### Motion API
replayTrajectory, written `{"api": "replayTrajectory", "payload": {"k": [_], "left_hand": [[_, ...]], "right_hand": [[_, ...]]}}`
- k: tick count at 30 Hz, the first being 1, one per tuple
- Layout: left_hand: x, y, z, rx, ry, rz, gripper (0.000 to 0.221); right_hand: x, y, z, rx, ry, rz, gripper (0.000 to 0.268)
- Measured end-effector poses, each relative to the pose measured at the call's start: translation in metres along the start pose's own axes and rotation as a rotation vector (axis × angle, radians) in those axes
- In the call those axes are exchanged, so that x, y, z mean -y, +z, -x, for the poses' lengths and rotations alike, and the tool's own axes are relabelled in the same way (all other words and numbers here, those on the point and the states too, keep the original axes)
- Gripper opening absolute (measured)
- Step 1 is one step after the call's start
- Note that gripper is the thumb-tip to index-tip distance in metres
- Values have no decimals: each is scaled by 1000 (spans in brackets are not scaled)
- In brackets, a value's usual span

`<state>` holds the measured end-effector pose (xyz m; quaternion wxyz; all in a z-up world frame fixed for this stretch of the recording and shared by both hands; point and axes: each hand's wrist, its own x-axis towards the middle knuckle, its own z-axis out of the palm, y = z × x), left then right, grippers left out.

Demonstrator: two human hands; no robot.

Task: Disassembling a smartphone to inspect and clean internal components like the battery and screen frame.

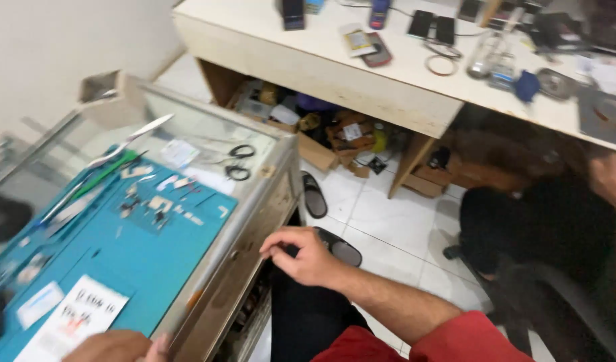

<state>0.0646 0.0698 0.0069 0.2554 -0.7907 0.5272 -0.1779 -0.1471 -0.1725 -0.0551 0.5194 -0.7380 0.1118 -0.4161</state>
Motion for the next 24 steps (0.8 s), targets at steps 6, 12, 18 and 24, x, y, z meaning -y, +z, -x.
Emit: {"api": "replayTrajectory", "payload": {"k": [6, 12, 18, 24], "left_hand": [[79, -22, 49, -361, -346, 724, 30], [81, 29, 90, -300, -447, 696, 59], [63, 40, 80, -485, -489, 746, 46], [54, 52, 73, -576, -575, 692, 40]], "right_hand": [[20, 30, -41, 76, -180, -64, 11], [9, 67, -68, 168, -115, -162, 16], [38, 94, -102, 287, -244, -50, 24], [63, 128, -154, 306, -504, 255, 10]]}}
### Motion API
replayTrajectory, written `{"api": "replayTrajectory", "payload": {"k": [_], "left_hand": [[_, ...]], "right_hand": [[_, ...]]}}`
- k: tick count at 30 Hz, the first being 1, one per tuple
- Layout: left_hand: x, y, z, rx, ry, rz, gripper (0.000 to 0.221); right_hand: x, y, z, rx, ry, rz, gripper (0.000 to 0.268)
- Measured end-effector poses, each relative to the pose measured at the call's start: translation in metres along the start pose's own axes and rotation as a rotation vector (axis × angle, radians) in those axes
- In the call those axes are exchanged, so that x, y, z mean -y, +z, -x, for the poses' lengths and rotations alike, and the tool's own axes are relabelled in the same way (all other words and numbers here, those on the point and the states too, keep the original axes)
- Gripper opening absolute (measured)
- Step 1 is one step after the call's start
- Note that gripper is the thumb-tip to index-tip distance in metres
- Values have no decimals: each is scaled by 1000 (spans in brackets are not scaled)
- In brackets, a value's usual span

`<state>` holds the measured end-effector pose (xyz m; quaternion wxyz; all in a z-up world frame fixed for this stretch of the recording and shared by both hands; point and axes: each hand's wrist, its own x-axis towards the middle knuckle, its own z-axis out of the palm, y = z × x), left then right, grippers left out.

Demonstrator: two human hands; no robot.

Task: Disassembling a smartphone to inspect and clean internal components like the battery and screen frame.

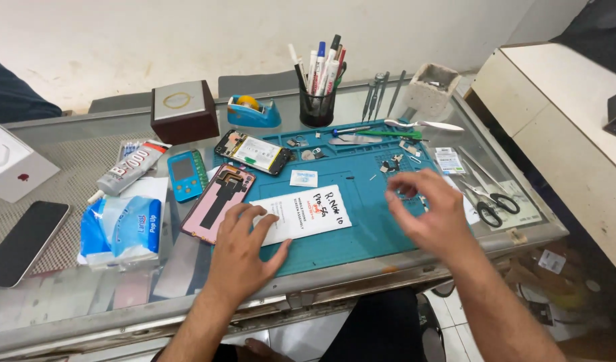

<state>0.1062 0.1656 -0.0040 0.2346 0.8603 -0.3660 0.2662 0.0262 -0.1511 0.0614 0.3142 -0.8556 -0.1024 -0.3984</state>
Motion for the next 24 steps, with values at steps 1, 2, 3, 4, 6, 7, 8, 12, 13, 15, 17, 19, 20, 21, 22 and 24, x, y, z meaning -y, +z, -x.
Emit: {"api": "replayTrajectory", "payload": {"k": [1, 2, 3, 4, 6, 7, 8, 12, 13, 15, 17, 19, 20, 21, 22, 24], "left_hand": [[0, 2, 3, 1, 17, -9, 37], [1, 1, 4, -2, 12, -11, 37], [1, 0, 5, -30, 42, 13, 37], [1, -2, 5, -58, 76, 36, 37], [1, -2, 3, -85, 84, 47, 34], [0, -2, 3, -107, 94, 60, 31], [1, -3, 2, -110, 94, 58, 31], [2, -5, 2, -134, 97, 116, 25], [1, -6, 2, -138, 97, 140, 23], [3, -8, 0, -147, 110, 132, 22], [2, -7, 4, -146, 109, 136, 21], [3, -6, 4, -150, 95, 145, 20], [3, -6, 5, -150, 95, 149, 20], [3, -7, 6, -151, 98, 149, 20], [3, -7, 5, -159, 102, 148, 20], [1, -9, 3, -209, 127, 139, 20]], "right_hand": [[-1, 1, -14, 2, -29, 68, 17], [8, 3, -39, 7, -33, 65, 17], [17, 6, -63, 77, 194, 12, 35], [27, 8, -87, 146, 419, -43, 53], [19, 37, -123, 188, 561, -48, 75], [16, 52, -141, 228, 708, -50, 100], [2, 73, -148, 227, 705, -51, 100], [-25, 135, -165, 191, 901, -103, 135], [-25, 145, -166, 176, 933, -157, 135], [-54, 164, -168, 99, 765, -191, 111], [-67, 171, -164, 34, 611, -213, 87], [-62, 164, -169, 36, 601, -175, 76], [-53, 155, -167, 36, 602, -171, 76], [-44, 146, -166, 27, 542, -186, 76], [-35, 135, -168, 18, 475, -199, 75], [1, 103, -161, 24, 465, -249, 70]]}}
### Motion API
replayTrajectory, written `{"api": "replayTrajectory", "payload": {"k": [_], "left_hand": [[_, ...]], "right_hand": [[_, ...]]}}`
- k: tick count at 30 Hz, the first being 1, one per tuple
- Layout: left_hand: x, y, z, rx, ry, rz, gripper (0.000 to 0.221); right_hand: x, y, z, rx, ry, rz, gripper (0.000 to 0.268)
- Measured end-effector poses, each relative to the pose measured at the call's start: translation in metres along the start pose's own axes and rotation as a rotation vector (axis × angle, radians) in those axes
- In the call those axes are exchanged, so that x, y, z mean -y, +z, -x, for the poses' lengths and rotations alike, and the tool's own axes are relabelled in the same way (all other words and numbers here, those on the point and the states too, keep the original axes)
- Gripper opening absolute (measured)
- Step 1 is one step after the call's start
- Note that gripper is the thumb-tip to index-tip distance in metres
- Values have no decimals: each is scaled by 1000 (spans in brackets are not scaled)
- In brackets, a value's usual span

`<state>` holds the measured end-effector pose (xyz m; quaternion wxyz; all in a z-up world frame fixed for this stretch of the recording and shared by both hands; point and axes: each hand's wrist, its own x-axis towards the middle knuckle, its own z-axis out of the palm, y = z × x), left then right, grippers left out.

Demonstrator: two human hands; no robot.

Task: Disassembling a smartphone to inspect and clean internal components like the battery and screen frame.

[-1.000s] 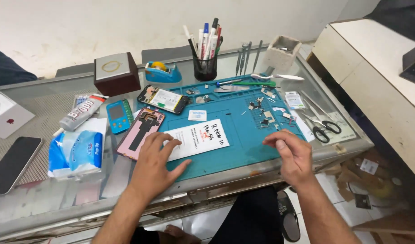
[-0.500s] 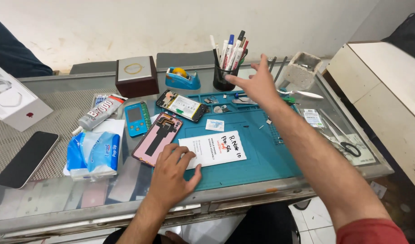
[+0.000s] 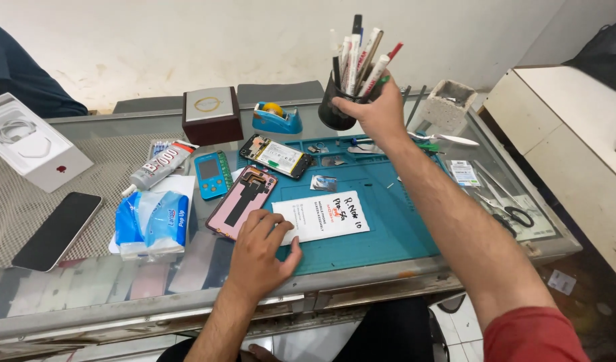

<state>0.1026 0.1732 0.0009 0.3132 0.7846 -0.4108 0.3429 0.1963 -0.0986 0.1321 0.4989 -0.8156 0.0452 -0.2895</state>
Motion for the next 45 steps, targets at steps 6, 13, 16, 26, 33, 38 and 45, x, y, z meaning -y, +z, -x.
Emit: {"api": "replayTrajectory", "payload": {"k": [6, 13, 16, 26, 33, 38, 45], "left_hand": [[-63, -11, -7, -144, -17, 154, 45], [-106, 21, 22, 240, -336, 595, 95], [-116, 4, 6, 189, -60, 490, 74], [-139, 8, 21, 236, 2, 496, 53], [-137, 20, 40, 131, -66, 614, 60], [-141, 22, 40, 91, -75, 728, 63], [-137, 27, 39, 74, -78, 779, 62]], "right_hand": [[18, -56, 124, 133, 120, -221, 65], [-63, -43, 297, 156, 236, -705, 113], [-26, -54, 295, 204, -18, -587, 125], [9, -67, 300, 19, -101, -466, 30], [24, -75, 319, -122, -198, -651, 33], [33, -86, 318, -144, -193, -646, 31], [-5, -128, 302, -101, -152, -959, 35]]}}
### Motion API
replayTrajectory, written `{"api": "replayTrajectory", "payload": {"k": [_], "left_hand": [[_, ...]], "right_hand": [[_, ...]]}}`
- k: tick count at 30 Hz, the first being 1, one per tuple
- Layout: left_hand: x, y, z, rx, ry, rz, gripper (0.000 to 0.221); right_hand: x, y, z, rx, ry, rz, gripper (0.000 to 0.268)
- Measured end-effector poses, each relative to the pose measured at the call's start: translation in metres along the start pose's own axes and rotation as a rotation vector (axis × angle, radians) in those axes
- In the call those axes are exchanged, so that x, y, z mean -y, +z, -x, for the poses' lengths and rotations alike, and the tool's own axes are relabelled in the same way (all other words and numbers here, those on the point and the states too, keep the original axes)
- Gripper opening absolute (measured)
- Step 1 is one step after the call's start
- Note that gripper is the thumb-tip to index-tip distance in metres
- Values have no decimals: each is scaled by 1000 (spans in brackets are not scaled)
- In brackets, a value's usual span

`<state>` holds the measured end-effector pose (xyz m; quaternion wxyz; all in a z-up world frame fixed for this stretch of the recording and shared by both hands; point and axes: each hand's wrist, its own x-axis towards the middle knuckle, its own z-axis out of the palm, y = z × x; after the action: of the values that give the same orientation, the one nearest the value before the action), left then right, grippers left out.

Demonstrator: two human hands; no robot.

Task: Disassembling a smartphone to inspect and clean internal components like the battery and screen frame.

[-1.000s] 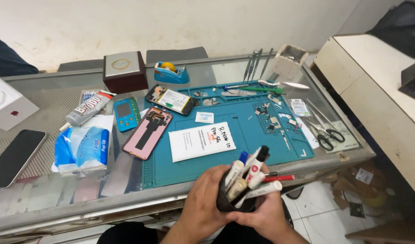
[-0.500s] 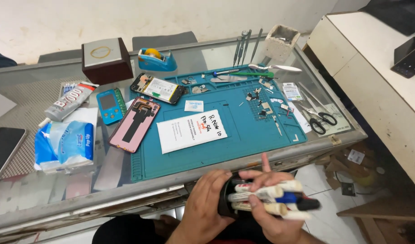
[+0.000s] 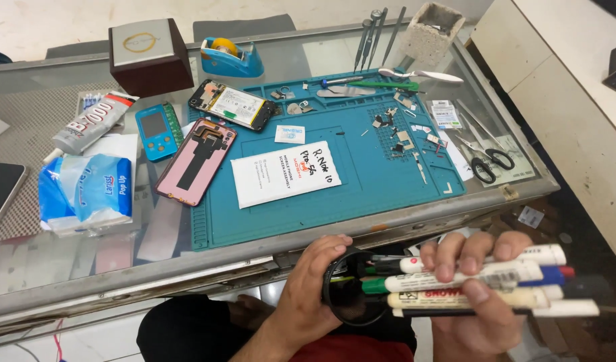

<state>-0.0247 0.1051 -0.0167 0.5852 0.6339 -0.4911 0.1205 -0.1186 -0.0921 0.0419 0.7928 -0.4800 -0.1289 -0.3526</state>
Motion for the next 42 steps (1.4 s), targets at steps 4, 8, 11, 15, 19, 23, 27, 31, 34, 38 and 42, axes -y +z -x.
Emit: {"api": "replayTrajectory", "payload": {"k": [4, 8, 11, 15, 19, 23, 27, 31, 34, 38, 42], "left_hand": [[2, 3, -3, 14, 51, 35, 60], [6, 9, 2, 9, 45, 20, 64], [10, 10, 3, 9, 70, 50, 63], [9, 10, 1, 11, 52, 49, 74], [9, 7, -5, 10, 96, 68, 74], [9, 6, -1, 17, 89, 67, 64], [15, 7, 0, 41, 88, 69, 61], [11, 8, -2, 36, 79, 56, 61], [12, 7, -3, 35, 65, 65, 59], [13, 8, -5, 64, 81, 28, 60], [14, 10, 1, 71, 93, -15, 60]], "right_hand": [[1, 3, -12, -132, 33, -199, 34], [9, -2, -18, -163, 74, -237, 33], [13, 3, -23, -185, 109, -312, 33], [18, 2, -26, -163, 106, -369, 33], [23, -3, -30, -135, 95, -375, 34], [27, -4, -28, -120, 85, -352, 32], [26, -5, -29, -108, 81, -352, 33], [26, -2, -28, -117, 94, -335, 33], [23, 0, -28, -104, 91, -362, 34], [23, 3, -29, -132, 99, -325, 34], [28, 2, -29, -114, 111, -339, 34]]}}
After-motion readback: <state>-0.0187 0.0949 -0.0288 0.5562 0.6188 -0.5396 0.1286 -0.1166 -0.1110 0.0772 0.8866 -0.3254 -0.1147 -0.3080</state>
